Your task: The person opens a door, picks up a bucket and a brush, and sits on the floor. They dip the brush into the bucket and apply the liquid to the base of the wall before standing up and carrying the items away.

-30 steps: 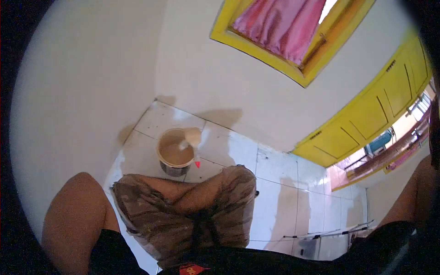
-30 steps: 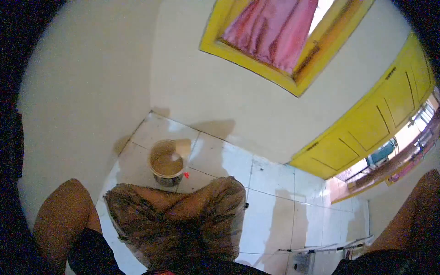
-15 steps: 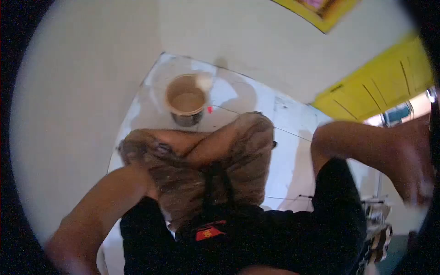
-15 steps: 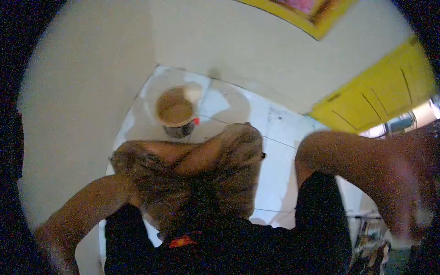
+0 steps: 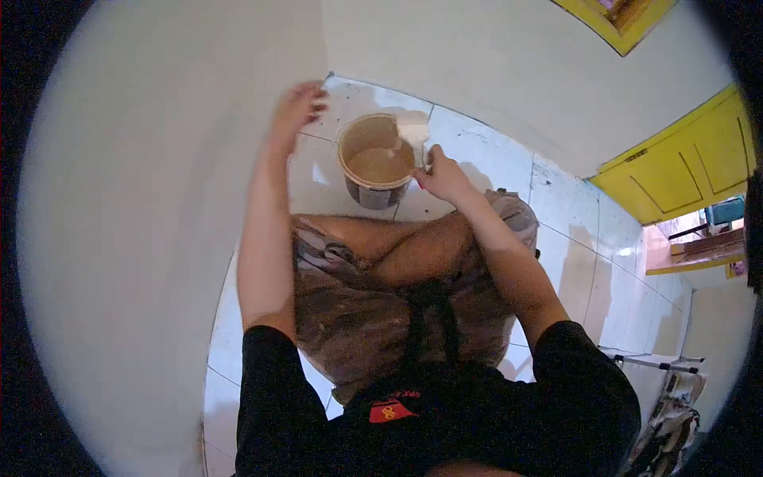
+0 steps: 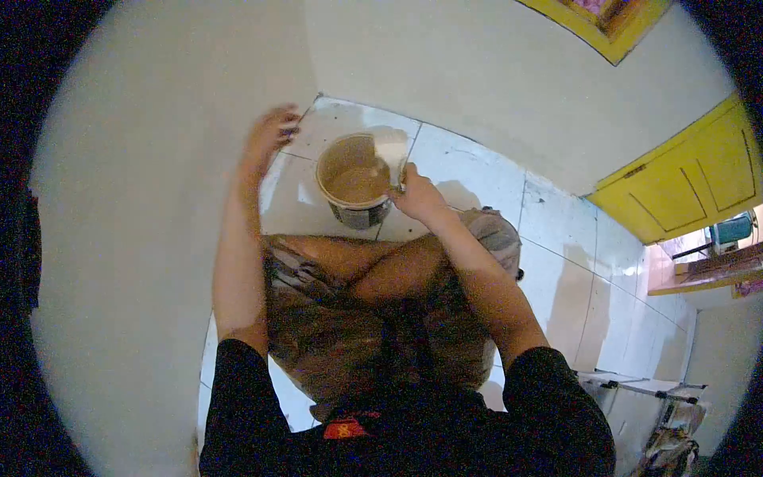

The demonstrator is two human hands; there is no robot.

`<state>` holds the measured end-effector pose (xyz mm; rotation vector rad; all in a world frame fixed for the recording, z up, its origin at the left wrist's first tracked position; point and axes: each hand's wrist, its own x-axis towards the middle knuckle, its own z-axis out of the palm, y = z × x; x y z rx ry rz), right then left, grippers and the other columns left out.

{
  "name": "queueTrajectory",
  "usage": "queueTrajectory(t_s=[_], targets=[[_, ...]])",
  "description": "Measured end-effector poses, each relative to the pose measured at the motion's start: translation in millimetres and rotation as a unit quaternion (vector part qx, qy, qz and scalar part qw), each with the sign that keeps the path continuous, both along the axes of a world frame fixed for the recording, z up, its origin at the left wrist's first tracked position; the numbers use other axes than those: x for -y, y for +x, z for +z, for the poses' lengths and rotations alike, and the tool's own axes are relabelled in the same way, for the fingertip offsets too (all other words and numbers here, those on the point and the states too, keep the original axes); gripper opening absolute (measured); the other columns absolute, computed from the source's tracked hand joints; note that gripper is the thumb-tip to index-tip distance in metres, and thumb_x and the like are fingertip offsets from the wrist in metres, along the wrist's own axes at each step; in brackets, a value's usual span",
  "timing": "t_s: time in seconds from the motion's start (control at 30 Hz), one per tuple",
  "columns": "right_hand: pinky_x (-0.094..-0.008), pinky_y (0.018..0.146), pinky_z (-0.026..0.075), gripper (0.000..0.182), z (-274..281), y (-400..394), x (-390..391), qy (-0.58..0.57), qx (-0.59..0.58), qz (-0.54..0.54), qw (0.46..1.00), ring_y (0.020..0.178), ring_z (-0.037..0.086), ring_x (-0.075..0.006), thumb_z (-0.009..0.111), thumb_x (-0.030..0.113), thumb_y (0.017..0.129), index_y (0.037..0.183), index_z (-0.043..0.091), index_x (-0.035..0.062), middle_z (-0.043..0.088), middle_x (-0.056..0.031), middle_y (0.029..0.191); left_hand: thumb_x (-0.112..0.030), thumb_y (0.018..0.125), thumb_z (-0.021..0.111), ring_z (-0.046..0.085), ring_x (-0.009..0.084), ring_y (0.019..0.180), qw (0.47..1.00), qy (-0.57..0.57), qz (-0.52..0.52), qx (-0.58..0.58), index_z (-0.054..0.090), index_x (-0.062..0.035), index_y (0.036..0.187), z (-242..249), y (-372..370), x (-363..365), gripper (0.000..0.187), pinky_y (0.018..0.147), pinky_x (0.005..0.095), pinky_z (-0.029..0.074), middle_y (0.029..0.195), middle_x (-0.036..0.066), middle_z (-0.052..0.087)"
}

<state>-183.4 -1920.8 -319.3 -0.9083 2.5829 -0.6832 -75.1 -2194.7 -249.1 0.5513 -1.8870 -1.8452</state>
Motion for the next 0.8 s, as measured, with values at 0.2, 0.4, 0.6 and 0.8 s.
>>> queueTrajectory(t_s=[0.2,0.4,0.6,0.8], targets=[[-0.0377,0.056,0.048,0.043,7.5,-6.4,-10.6,-0.115,0.178,-0.067,0.975,0.056,0.060,-0.0278,0.061,0.028,0.078,0.104,0.038,0.0026,0.059,-0.0172,0.068,-0.024,0.085,0.052,0.059,0.0160,0.073,0.982,-0.160,0.052,0.083,0.059,-0.0043,0.104,-79.8,-42.3,-19.2,0.028,0.064,0.0281,0.046,0.088,0.008,0.063],[-0.0357,0.054,0.045,0.040,-8.9,-13.6,-8.9,-0.102,0.130,-0.013,0.986,0.055,0.057,-0.0265,0.058,0.028,0.080,0.107,0.035,0.0100,0.056,-0.0145,0.061,-0.018,0.085,0.055,0.059,0.0120,0.073,0.970,-0.225,0.077,-0.055,0.060,-0.0029,0.102,-23.9,-27.2,-46.3,0.023,0.068,0.0267,0.047,0.087,0.009,0.063],[-0.0375,0.060,0.042,0.029,-17.4,-9.4,-8.6,-0.144,0.089,-0.006,0.985,0.068,0.053,-0.0273,0.049,0.019,0.085,0.108,0.033,0.0097,0.054,-0.0169,0.070,-0.011,0.087,0.049,0.058,0.0152,0.076,0.782,-0.209,0.132,-0.572,0.060,-0.0019,0.098,112.1,88.2,-74.3,0.018,0.070,0.0271,0.047,0.089,0.011,0.061],[-0.0323,0.060,0.041,0.022,-13.2,-11.5,-8.0,-0.133,0.061,0.017,0.989,0.065,0.048,-0.0179,0.046,0.013,0.086,0.104,0.036,0.0080,0.050,-0.0113,0.069,-0.014,0.087,0.047,0.057,0.0181,0.079,0.747,-0.243,0.085,-0.614,0.059,-0.0018,0.099,141.4,137.0,-114.9,0.021,0.074,0.0291,0.046,0.091,0.012,0.061]])
